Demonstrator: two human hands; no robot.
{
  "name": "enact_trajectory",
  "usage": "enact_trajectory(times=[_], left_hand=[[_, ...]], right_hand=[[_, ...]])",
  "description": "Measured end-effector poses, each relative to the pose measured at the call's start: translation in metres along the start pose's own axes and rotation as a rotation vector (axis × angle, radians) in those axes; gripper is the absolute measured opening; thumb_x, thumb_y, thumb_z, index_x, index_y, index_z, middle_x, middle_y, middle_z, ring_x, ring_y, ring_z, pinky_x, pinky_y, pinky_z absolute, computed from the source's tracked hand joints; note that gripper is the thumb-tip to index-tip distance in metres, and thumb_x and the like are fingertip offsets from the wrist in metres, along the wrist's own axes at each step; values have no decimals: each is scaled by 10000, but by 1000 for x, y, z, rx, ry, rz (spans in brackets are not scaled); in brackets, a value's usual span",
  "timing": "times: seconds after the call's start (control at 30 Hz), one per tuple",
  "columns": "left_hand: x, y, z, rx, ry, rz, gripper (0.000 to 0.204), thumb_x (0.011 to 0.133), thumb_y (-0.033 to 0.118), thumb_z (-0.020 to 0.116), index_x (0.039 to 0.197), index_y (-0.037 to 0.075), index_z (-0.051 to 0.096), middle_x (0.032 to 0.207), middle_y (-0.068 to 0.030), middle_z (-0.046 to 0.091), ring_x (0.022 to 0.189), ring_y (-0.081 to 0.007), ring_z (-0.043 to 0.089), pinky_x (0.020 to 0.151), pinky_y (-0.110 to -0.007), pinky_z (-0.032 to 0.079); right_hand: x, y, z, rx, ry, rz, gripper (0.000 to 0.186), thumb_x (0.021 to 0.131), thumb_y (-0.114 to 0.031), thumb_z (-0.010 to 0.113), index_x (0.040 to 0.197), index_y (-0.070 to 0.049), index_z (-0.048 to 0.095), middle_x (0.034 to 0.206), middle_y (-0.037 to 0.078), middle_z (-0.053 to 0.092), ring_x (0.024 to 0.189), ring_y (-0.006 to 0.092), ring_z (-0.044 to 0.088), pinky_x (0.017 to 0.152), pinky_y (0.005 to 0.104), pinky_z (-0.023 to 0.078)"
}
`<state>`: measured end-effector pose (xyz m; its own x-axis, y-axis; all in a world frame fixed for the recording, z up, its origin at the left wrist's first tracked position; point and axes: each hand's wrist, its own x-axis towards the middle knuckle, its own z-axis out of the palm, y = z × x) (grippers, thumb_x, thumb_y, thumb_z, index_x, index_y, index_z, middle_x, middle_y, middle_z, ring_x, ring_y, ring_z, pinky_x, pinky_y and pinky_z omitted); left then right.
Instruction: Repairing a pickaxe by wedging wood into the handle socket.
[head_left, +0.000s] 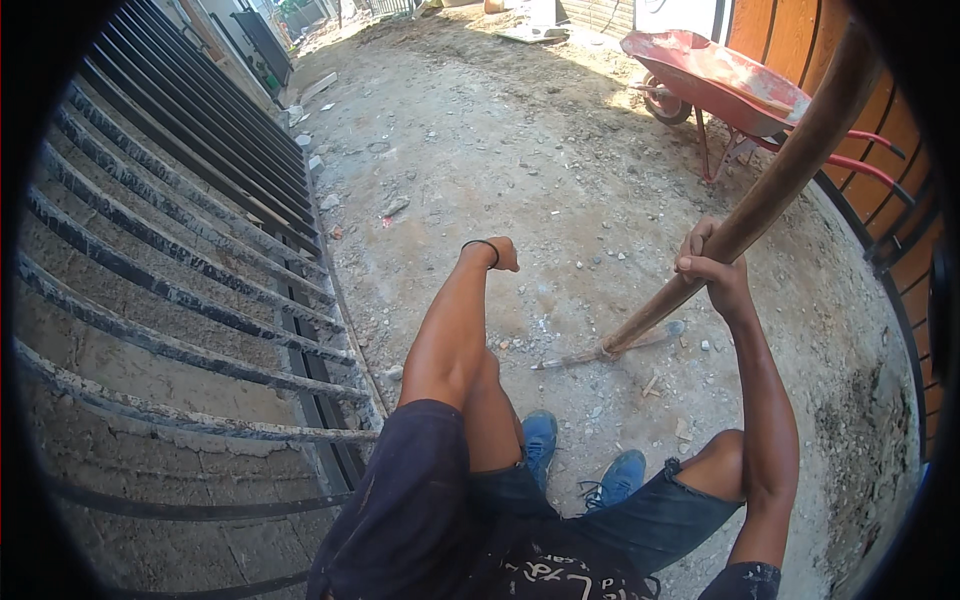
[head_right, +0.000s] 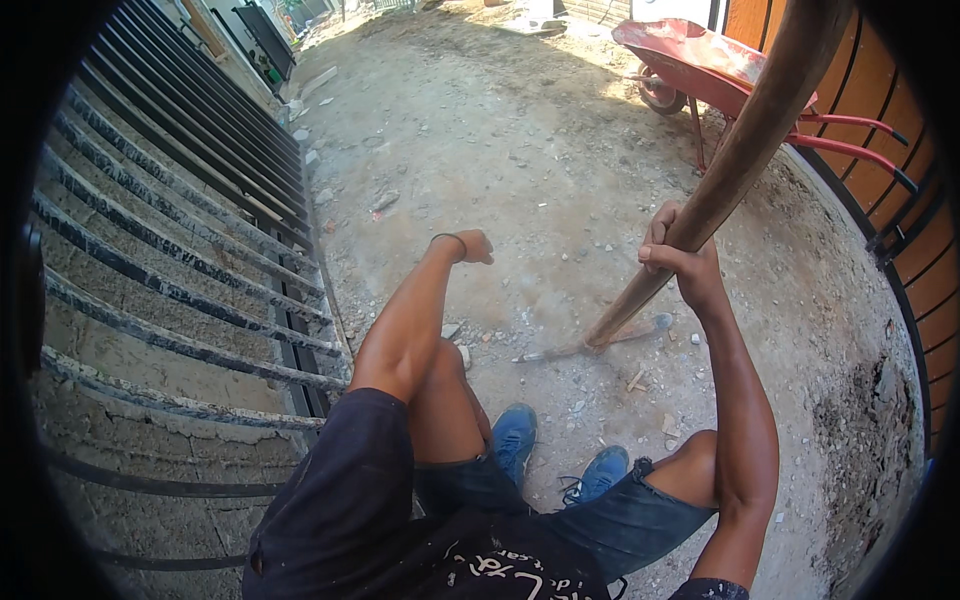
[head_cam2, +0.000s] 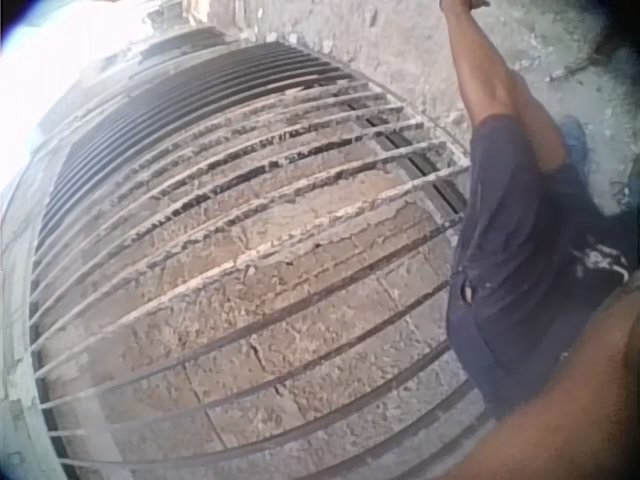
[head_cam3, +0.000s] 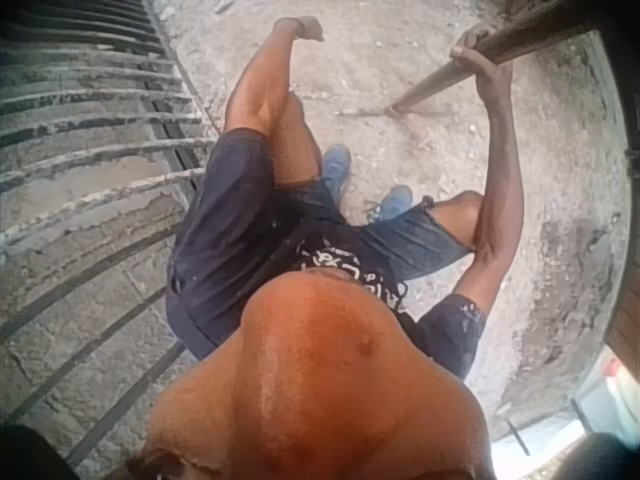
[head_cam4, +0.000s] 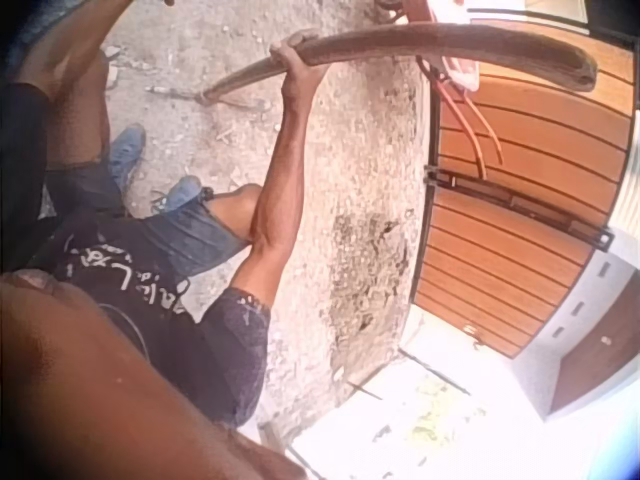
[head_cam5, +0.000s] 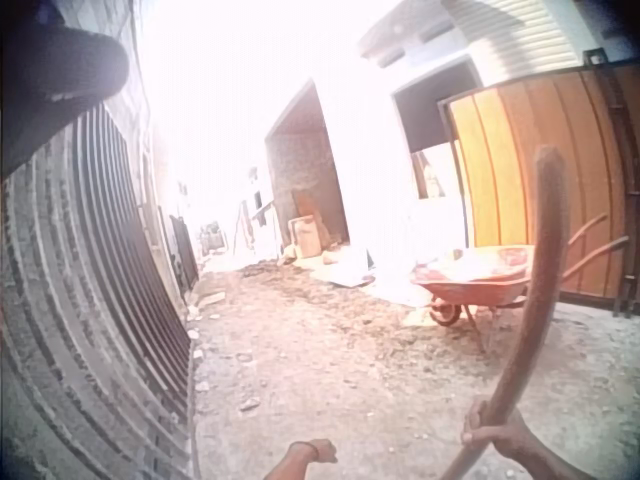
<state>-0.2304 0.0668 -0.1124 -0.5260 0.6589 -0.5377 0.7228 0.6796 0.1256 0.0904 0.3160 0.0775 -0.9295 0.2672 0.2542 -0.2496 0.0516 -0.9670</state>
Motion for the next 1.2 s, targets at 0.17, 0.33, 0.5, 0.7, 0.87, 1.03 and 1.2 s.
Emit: enact_trajectory(times=[0.17, 0.33, 0.5, 0.7, 0.87, 1.03, 1.2], left_hand=[[6, 1, 2, -52, -3, -67, 467, 791, 330, 679, 1105, -15, 672, 1149, -184, 670, 1064, -304, 644, 893, -401, 509], [5, 4, 1, -36, -16, -65, 470, 788, 340, 684, 1100, -11, 677, 1146, -184, 671, 1067, -307, 643, 898, -401, 509], [2, -11, 4, -12, -13, -58, 462, 787, 342, 686, 1094, -4, 682, 1146, -188, 669, 1064, -311, 643, 896, -402, 510], [4, -3, 3, -32, -16, -61, 460, 779, 335, 687, 1092, -3, 683, 1160, -185, 664, 1073, -310, 639, 903, -401, 507], [15, -7, 9, -35, -21, -61, 467, 777, 333, 683, 1102, -2, 677, 1167, -183, 662, 1082, -308, 635, 903, -403, 506], [28, -12, 16, 6, -32, -39, 481, 786, 344, 672, 1125, 2, 668, 1186, -182, 654, 1094, -312, 629, 910, -406, 501], [23, -31, 15, 23, -48, -33, 494, 815, 365, 649, 1151, 3, 656, 1222, -179, 636, 1116, -320, 615, 934, -412, 487]], right_hand=[[0, 2, -2, -1, 8, 4, 271, 659, -132, 739, 734, -88, 482, 652, 20, 512, 588, 112, 505, 578, 253, 404], [0, 1, -3, -11, 7, -3, 269, 656, -132, 737, 734, -89, 483, 652, 19, 514, 586, 112, 506, 583, 253, 403], [3, 2, 4, 13, -10, 2, 269, 654, -132, 736, 731, -92, 481, 653, 16, 508, 589, 111, 504, 588, 251, 398], [0, 1, 0, 2, 0, 12, 272, 650, -132, 738, 730, -93, 481, 653, 14, 505, 592, 110, 504, 592, 250, 396], [0, 0, -2, -25, 6, 9, 276, 647, -136, 741, 731, -92, 482, 652, 13, 504, 593, 113, 507, 597, 252, 398], [-1, 0, -2, -22, 8, 13, 271, 651, -139, 742, 731, -93, 486, 659, 13, 505, 603, 114, 510, 605, 255, 400], [4, 3, 3, -6, -11, 9, 268, 648, -137, 743, 737, -90, 494, 664, 9, 504, 615, 116, 512, 616, 260, 400]])
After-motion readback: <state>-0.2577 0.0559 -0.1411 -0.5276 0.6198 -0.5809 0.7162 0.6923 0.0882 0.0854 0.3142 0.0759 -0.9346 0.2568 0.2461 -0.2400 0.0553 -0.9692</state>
